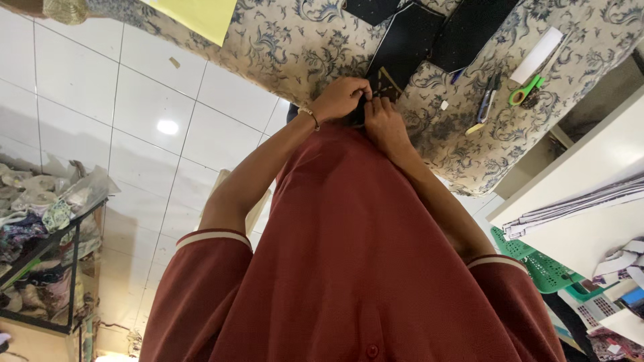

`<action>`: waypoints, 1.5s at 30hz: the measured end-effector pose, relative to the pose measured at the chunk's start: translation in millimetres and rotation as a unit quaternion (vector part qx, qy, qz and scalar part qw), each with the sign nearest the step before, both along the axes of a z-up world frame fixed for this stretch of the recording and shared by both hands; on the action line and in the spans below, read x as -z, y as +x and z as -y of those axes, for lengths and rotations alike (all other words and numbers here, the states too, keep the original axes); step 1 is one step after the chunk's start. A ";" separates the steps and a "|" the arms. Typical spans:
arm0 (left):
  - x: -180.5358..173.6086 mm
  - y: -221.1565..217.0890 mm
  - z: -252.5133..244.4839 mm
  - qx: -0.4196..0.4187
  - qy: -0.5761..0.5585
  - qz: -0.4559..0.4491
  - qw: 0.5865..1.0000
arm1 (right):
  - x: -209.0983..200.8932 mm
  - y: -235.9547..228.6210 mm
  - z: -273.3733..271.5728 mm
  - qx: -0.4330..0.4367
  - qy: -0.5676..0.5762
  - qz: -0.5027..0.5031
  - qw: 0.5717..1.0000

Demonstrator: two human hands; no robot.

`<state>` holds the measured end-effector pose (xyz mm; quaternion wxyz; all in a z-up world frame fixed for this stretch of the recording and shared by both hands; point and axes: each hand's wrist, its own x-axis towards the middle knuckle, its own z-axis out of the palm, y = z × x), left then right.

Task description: The person assembles small black pouches by hand on a patterned table. They fold and tuck fabric edges, align seams, and press the pouches flat, handling them one at a time. The person occasionally moves finished pouches aside and picks up new ones to continue the process.

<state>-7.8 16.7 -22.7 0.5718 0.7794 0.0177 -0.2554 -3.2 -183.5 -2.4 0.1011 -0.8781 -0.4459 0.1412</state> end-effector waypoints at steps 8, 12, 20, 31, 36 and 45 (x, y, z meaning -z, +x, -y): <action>7.6 -8.1 -2.6 -0.012 -0.044 0.123 0.991 | -2.2 12.0 16.5 0.153 0.141 -0.148 0.967; -2.7 -10.3 6.6 -0.046 0.007 0.100 0.994 | -8.8 33.6 15.4 0.252 0.121 -0.262 0.924; -14.7 -5.8 25.5 -0.176 0.015 0.061 0.982 | -48.0 -8.0 12.0 0.164 0.159 -0.041 0.973; 8.4 0.8 11.9 -0.045 0.011 0.049 0.998 | 16.4 -6.9 10.8 -0.002 0.023 0.053 0.998; 13.6 -3.0 10.1 -0.029 0.007 0.037 0.999 | -7.4 4.2 10.0 0.101 0.113 -0.064 0.986; -9.2 -3.8 11.2 -0.024 0.058 0.046 0.997 | -43.6 38.9 5.4 0.239 0.159 -0.194 0.938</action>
